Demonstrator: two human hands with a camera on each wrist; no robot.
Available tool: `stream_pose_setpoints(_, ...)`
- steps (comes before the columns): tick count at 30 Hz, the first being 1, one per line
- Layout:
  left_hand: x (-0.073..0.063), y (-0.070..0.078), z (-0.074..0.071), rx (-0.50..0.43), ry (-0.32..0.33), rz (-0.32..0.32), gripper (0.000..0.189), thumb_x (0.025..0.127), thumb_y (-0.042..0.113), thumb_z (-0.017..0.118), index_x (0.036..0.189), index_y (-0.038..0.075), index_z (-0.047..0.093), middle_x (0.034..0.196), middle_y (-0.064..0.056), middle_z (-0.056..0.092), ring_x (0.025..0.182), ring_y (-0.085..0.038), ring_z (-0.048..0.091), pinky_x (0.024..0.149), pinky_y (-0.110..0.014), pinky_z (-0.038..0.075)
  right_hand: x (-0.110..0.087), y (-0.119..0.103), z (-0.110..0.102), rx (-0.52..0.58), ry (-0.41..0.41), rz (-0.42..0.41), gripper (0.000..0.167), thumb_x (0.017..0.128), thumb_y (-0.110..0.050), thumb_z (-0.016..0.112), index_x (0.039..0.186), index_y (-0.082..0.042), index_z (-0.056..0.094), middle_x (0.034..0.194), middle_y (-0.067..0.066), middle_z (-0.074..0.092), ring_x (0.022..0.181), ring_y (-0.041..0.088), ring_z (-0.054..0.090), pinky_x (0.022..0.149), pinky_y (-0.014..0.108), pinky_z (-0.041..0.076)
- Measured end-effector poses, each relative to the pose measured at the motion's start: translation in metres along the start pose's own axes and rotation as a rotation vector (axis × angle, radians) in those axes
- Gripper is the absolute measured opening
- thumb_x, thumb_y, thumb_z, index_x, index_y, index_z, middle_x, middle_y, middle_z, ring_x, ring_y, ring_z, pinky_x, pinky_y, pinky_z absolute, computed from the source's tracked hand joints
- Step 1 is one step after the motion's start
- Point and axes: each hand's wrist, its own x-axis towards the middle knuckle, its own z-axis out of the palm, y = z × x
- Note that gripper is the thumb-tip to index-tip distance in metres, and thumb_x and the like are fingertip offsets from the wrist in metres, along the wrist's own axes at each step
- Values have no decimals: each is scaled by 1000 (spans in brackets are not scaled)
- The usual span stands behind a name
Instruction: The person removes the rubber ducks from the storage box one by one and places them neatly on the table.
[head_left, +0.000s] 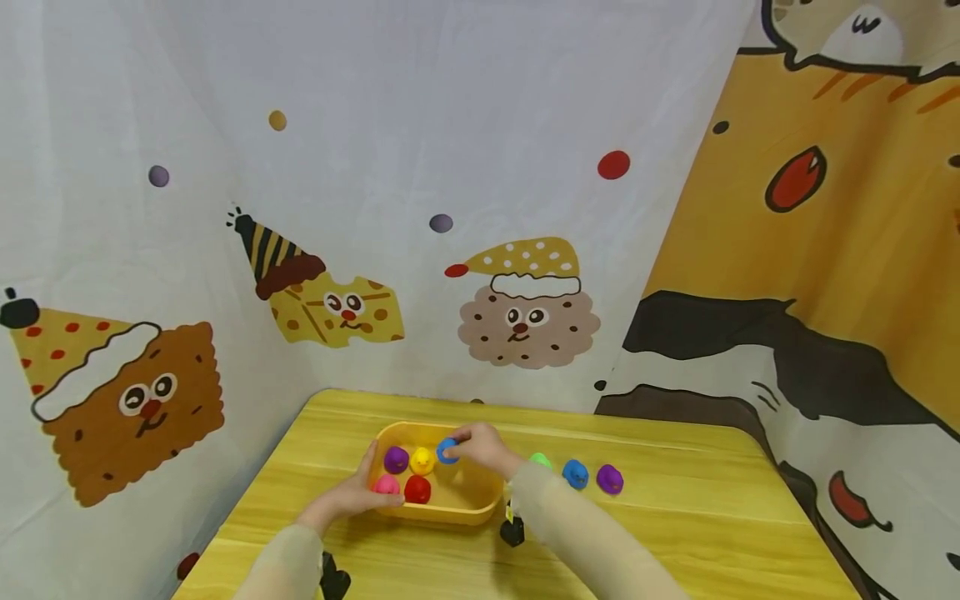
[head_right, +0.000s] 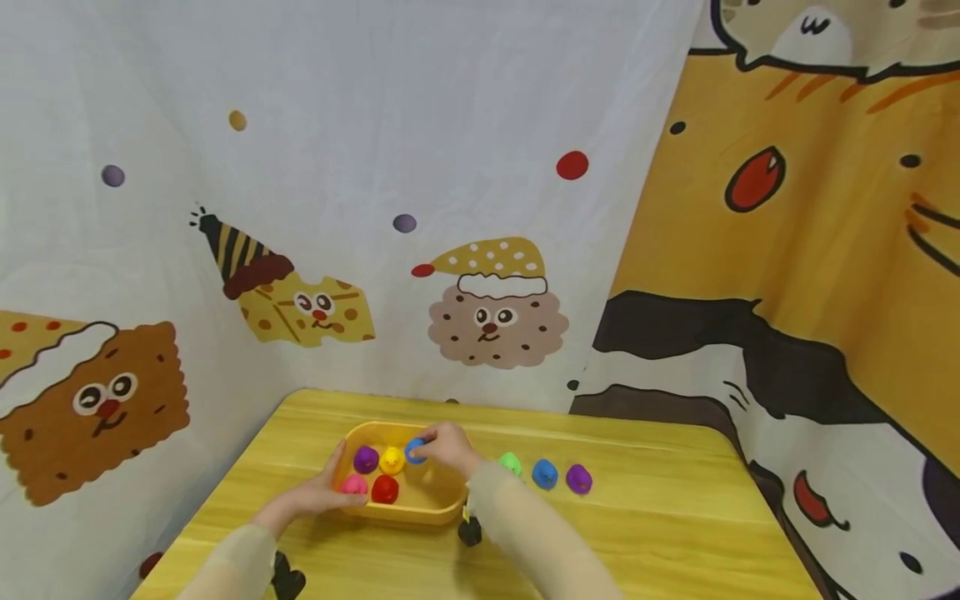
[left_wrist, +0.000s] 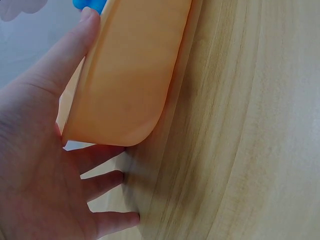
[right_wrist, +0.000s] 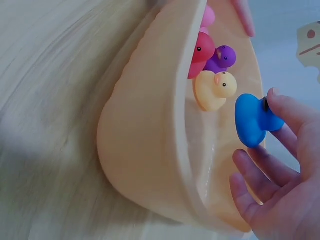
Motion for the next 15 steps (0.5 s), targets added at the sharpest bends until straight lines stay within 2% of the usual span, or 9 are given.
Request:
stream_pose_setpoints(2,1,-1,-1,7,-16,9,125,80,37,79,151,2,-18,153,-38,-3,135,-60,14,107,-69,14,-3,-2,-2,-7,-7,-2,24,82,-19,79,100,-3,75,89,-1,70,81,13,60,77,32,52)
stream_pose_setpoints(9,9,-15,-2,-26,-6,16,129,76,41,82,153,7,-16,153,-37,-3,135,-59,13,107,-69,14,-11,1,-9,-51,-33,-44,22,82,-19,79,99,-6,76,93,0,72,87,14,62,80,34,52)
stream_pose_setpoints(15,5,-6,-1,-11,-14,-15,127,78,39,81,152,8,-17,155,-34,-4,137,-57,12,108,-68,12,-18,-2,-21,-43,-52,-55,23,83,-20,78,102,-9,76,98,0,71,94,18,62,84,38,51)
